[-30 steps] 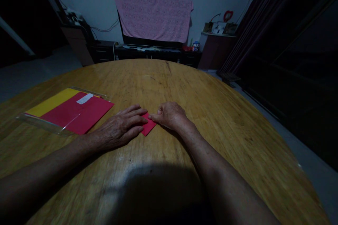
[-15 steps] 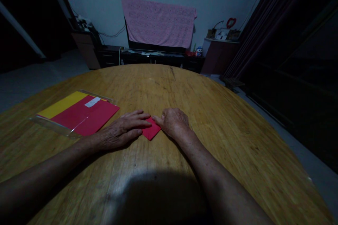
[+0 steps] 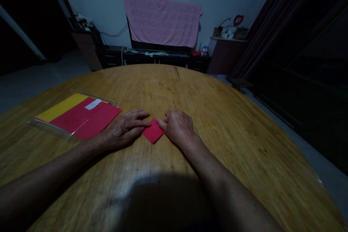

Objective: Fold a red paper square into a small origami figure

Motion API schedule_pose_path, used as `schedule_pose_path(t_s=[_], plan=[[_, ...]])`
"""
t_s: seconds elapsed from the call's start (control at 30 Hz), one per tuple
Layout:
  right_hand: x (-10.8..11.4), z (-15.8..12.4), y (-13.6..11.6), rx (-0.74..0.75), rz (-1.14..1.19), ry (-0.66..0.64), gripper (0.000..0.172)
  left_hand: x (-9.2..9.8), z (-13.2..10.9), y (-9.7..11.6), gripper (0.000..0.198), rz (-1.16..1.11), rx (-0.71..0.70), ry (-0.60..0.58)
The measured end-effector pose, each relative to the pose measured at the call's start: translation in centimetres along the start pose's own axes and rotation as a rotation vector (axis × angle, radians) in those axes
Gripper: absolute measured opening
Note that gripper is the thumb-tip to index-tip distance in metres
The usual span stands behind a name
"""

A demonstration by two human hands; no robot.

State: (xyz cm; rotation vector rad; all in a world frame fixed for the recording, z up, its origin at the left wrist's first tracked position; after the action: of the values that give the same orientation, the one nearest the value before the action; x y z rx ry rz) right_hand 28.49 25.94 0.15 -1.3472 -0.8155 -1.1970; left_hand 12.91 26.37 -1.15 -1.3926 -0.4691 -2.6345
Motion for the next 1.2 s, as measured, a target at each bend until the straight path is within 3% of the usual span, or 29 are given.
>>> schedule_pose_path(t_s=[0.13,0.3,0.77,1.2], plan=[[0.0,-0.5,-1.2,0.24,0.106,0.015,0.01,-0.3,0.0,-0.2,0.029,0.006,0.007,-0.029],[-0.6,-0.9,-1.5,0.399,0.142,-0.027,0.021,-0.5,-0.1,-0.5,0.029,-0.02,0.024,-0.04],[-0.2,-1.9,-1.6,0.415,0.1,-0.135,0.031,-1.0,0.0,-0.5,0.039,0.076,0.066,-0.212],[-0.3,-1.8,-1.5,0.447,0.083,-0.151,0.031,0.0,-0.6,-1.0,0.033,-0.085,-0.008,-0.263]])
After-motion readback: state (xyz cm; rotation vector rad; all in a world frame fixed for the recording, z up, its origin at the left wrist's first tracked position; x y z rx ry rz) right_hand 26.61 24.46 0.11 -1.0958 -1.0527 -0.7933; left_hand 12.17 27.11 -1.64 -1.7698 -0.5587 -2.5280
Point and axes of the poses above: each hand's wrist, its own z-axis towards the middle knuckle, its own x-axis out of the back of the hand, y = z × x, the point moved 8 cm from there along z, towards the middle knuckle, and after that the axes turned 12 degrees about -x, right-handed, at the moved point
